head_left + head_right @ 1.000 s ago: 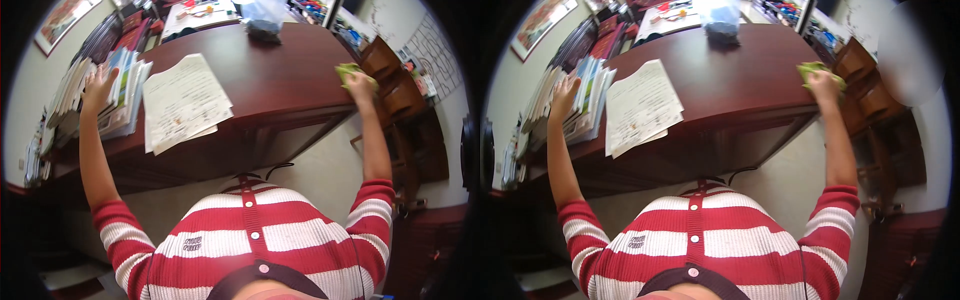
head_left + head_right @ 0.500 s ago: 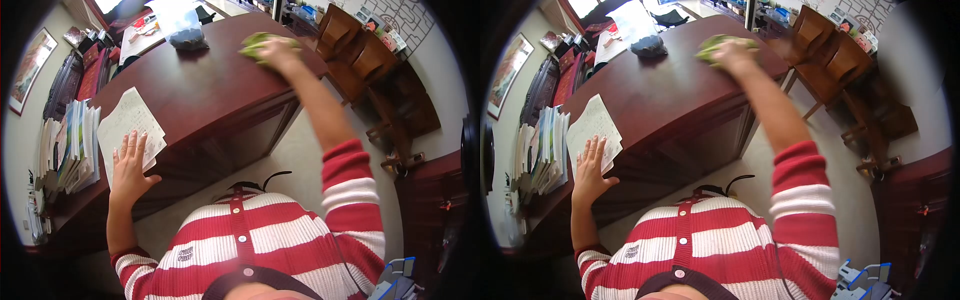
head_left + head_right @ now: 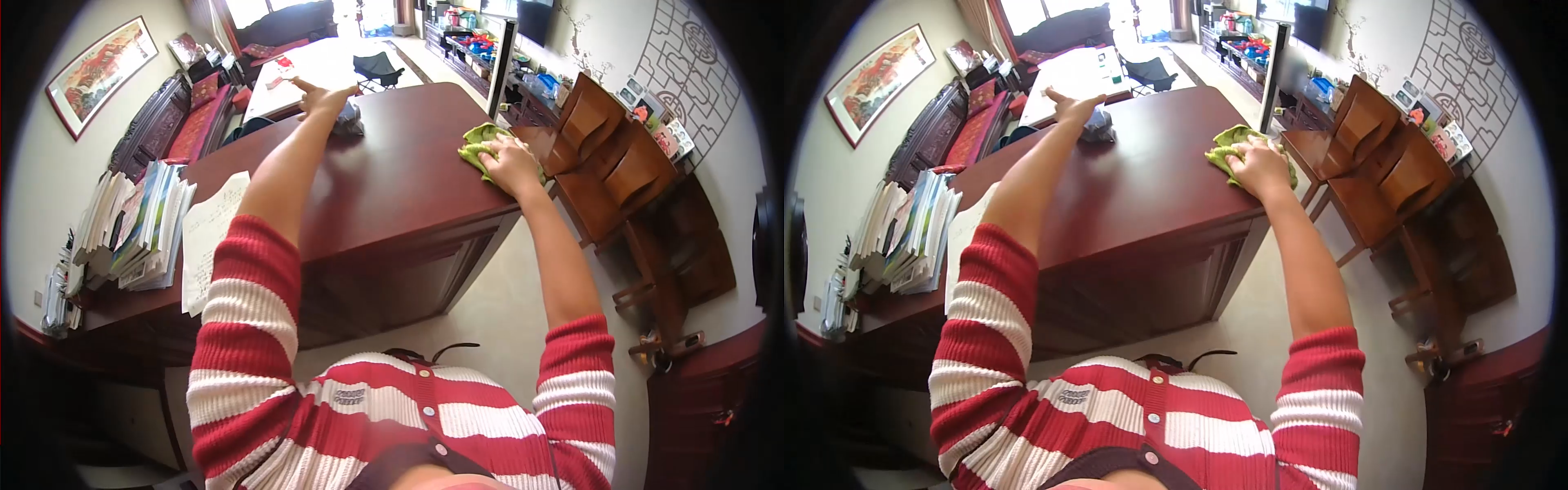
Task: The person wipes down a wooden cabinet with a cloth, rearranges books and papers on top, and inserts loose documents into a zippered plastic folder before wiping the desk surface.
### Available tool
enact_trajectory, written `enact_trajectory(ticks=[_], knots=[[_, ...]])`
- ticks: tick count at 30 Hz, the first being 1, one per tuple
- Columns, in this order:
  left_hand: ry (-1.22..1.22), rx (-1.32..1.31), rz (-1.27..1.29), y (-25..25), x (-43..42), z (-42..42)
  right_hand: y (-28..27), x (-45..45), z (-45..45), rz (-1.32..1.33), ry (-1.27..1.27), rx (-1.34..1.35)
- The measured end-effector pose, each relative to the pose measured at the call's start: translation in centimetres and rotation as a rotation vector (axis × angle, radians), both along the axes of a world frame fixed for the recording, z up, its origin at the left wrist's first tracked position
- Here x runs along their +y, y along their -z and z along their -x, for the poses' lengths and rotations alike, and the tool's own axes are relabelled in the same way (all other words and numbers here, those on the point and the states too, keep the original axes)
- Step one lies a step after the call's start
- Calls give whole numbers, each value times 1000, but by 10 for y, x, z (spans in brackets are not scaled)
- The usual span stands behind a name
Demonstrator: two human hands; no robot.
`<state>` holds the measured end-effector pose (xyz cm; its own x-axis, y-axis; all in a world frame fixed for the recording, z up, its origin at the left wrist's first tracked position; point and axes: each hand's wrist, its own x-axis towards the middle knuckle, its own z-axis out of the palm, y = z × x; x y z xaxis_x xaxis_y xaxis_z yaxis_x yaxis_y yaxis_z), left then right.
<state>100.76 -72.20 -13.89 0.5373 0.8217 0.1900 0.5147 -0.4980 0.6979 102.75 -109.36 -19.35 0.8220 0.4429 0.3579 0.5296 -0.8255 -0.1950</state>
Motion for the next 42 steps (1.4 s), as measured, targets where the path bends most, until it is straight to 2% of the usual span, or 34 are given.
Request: enact_trajectory(ticks=[1,2,4,5,6,7,8,9,10,11,13,14,15,16,18,21,22,24,26,27,29,30,33,34,35,36,39,40,42], knots=[[-36,-98,-71,11,7,-8,-3,-5,3,11,-56,5],[28,-212,-71,21,25,-16,-5,-9,5,2,-138,-78],[142,-447,-53,39,72,-23,-1,-16,-5,-31,-274,-50],[160,-483,-64,-4,34,31,-9,-17,2,-21,-349,-43],[259,-690,-306,3,71,32,-16,-18,11,-11,-420,-37],[304,-654,-553,-11,86,65,-14,-16,11,-80,-534,15],[336,-506,-901,-32,94,118,-16,-9,18,-52,-630,8],[337,-421,-1141,-46,103,168,-19,3,30,-30,-730,4],[349,-389,-1211,-58,109,215,-25,26,52,41,-822,-16],[252,-472,-865,-61,98,253,-26,52,72,79,-915,-16],[5,-823,-137,-68,75,329,-22,118,100,106,-1108,10],[119,-1056,-48,-53,76,359,-20,151,105,110,-1125,9],[179,-1125,-97,-32,92,390,-19,184,104,116,-1146,14],[175,-1068,-244,-3,102,423,-13,217,97,91,-1147,7],[186,-1122,-259,2,57,428,-4,289,84,80,-1109,12],[136,-1108,-212,27,33,413,-13,395,83,105,-959,31],[226,-1019,-164,27,24,406,-21,428,90,154,-879,55],[254,-883,-165,31,22,386,-24,488,106,189,-831,90],[164,-771,-227,43,20,362,-28,518,114,189,-841,153],[168,-802,-53,59,32,371,-23,525,112,175,-808,169],[136,-877,294,91,54,389,-18,506,96,115,-815,158],[183,-907,141,75,38,373,-21,490,86,113,-825,154],[148,-1036,327,77,32,372,-29,416,9,232,-507,178],[125,-1047,324,75,25,370,-20,386,-32,231,-339,76],[105,-1057,318,75,23,368,-23,344,-74,238,-242,162],[86,-1069,309,75,25,369,-22,293,-109,237,-115,124],[130,-1038,353,90,44,381,-10,159,-216,207,-55,29],[161,-1016,359,91,50,383,-6,132,-231,119,29,-3],[178,-1037,410,87,50,379,-5,122,-219,45,33,-60]])
